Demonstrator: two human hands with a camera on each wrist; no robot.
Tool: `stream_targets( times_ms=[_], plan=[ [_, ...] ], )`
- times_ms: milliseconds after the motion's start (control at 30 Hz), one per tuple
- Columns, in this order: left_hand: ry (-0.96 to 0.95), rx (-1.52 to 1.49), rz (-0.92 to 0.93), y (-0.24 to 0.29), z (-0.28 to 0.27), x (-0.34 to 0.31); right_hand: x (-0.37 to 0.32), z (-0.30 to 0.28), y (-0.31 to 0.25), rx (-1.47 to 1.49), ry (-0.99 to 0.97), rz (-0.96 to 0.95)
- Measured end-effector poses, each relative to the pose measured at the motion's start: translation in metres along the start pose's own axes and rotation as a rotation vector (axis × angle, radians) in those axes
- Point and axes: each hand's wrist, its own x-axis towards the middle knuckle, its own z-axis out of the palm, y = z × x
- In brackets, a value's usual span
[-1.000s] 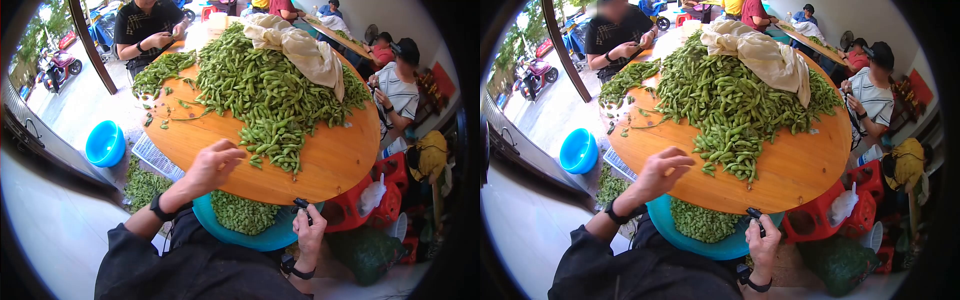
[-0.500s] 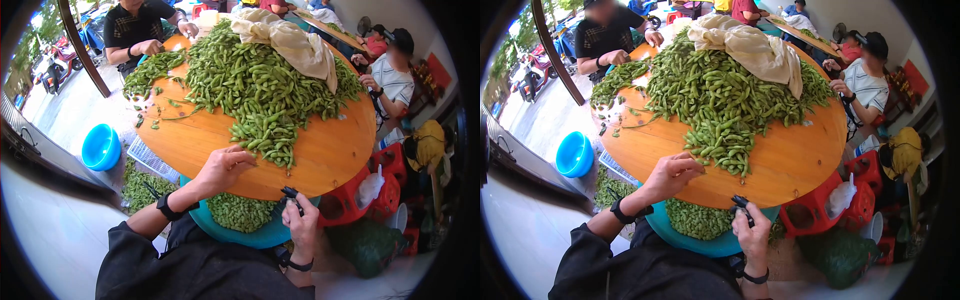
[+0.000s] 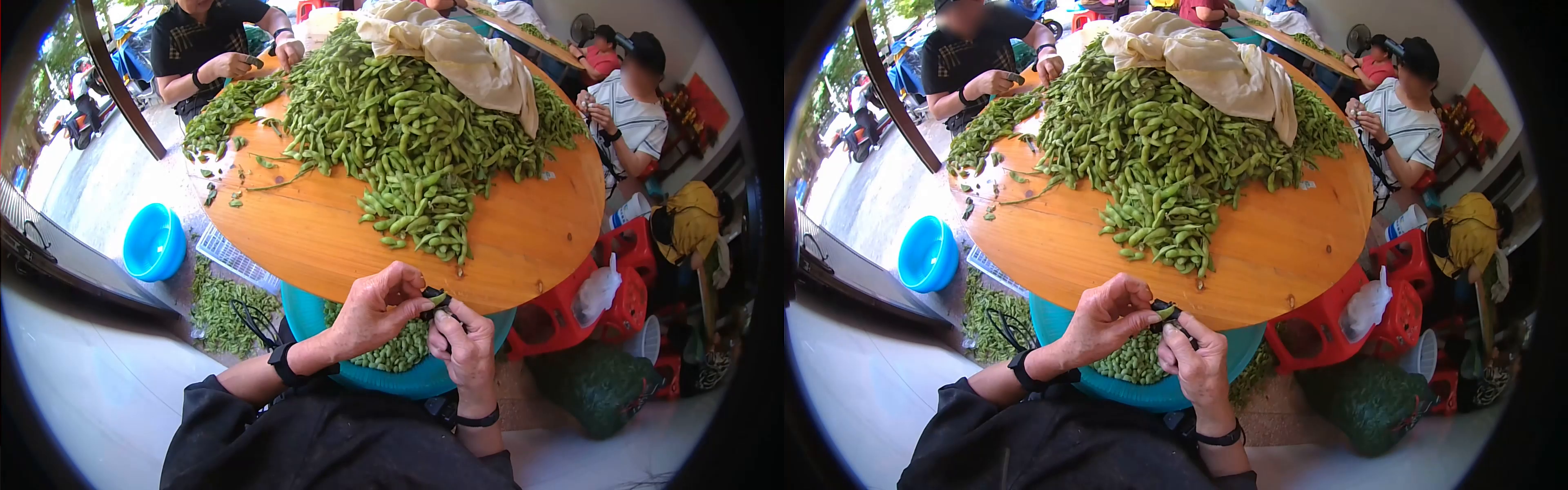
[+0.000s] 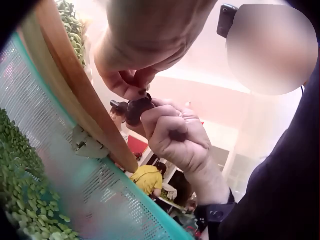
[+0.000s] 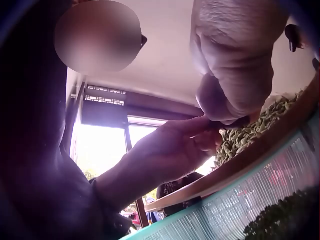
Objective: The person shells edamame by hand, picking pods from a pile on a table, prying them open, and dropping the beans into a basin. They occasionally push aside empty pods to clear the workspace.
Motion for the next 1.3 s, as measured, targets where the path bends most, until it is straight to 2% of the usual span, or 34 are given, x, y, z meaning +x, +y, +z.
stream_targets(
  times_ms=[33,100,167,233,333,400,433,500,533,600,633,667,733,800,833,900,967,1067,1133,1167,1300],
  plan=[
    [-0.001,0.001,-0.002,0.002,0.000,0.000,0.000,-0.001,0.000,0.016,-0.019,0.002],
    [0.026,0.157,0.112,0.007,0.001,0.000,-0.002,-0.003,-0.002,0.005,-0.033,-0.006],
    [0.005,0.161,0.101,0.006,0.001,-0.001,-0.003,-0.001,-0.004,-0.007,-0.044,-0.016],
    [-0.015,0.164,0.092,0.004,0.002,-0.002,-0.003,0.003,-0.003,-0.089,0.039,-0.035],
    [-0.013,-0.008,-0.012,0.001,0.004,-0.003,-0.004,0.001,-0.001,-0.126,0.023,-0.064],
    [-0.052,-0.314,-0.190,-0.001,0.004,-0.004,-0.006,0.000,0.000,-0.167,0.021,-0.080],
    [-0.053,-0.314,-0.192,0.000,0.004,-0.004,-0.006,0.000,0.000,-0.209,0.017,-0.098],
    [-0.099,-0.660,-0.394,0.001,0.001,-0.002,-0.007,0.000,0.001,-0.208,0.016,-0.113],
    [-0.100,-0.660,-0.395,-0.001,0.000,-0.002,-0.008,0.000,0.002,-0.208,0.012,-0.128],
    [-0.169,-0.911,-0.483,-0.004,-0.002,-0.003,-0.008,0.003,0.001,-0.282,0.024,-0.191],
    [-0.168,-0.909,-0.482,-0.003,-0.001,-0.003,-0.007,0.004,0.001,-0.356,0.034,-0.258],
    [-0.135,-0.878,-0.457,-0.002,0.001,-0.005,-0.007,0.004,0.001,-0.355,0.033,-0.260],
    [-0.105,-0.849,-0.433,-0.001,0.004,-0.007,-0.006,-0.001,0.001,-0.572,0.076,-0.263],
    [-0.020,0.003,-0.135,0.002,0.004,-0.011,-0.005,-0.004,0.006,-0.644,0.091,-0.292],
    [-0.020,0.002,-0.136,0.002,0.005,-0.011,-0.005,-0.004,0.008,-0.714,0.102,-0.323],
    [0.107,0.777,0.520,0.005,0.006,-0.012,-0.007,0.001,0.007,-0.793,0.122,-0.344],
    [0.076,0.887,0.517,0.007,0.007,-0.017,-0.006,0.004,0.007,-0.869,0.144,-0.374],
    [-0.186,1.220,0.423,0.010,0.007,-0.025,-0.003,0.007,0.009,-0.904,0.179,-0.358],
    [-0.164,1.259,0.476,0.008,0.014,-0.030,-0.001,0.008,0.012,-1.021,0.197,-0.529],
    [-0.142,1.301,0.531,0.008,0.017,-0.031,-0.001,0.009,0.012,-1.020,0.195,-0.527],
    [-0.228,1.287,0.497,0.008,0.011,-0.027,0.001,0.015,0.010,-1.085,0.253,-0.581]
  ],
)
